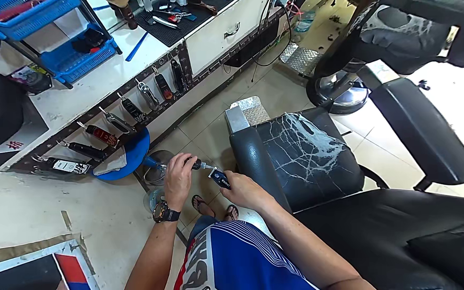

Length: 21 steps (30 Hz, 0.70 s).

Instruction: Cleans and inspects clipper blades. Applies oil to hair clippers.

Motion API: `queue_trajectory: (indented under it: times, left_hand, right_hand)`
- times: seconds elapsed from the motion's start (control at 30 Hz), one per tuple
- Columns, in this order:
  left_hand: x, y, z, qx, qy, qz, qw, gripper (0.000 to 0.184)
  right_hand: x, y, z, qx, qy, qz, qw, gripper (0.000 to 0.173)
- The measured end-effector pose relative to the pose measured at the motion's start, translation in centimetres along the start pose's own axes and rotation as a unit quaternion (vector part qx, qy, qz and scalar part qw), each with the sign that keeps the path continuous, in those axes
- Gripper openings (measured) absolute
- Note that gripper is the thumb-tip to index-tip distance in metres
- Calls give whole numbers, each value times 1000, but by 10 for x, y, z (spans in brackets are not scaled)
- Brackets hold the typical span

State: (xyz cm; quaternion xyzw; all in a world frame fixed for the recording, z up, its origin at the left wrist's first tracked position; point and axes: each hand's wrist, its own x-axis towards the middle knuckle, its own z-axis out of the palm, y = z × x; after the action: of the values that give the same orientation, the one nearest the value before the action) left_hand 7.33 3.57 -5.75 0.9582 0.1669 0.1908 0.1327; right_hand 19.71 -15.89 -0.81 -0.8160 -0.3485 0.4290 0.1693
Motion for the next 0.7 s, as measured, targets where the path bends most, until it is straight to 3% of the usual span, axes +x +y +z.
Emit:
queue_trajectory:
  times: [0.7]
  left_hand:
    - [-9,1,-5,16,-8,-3,1000,32]
  right_hand:
    - [2,7,-12,12,9,17,1000,51]
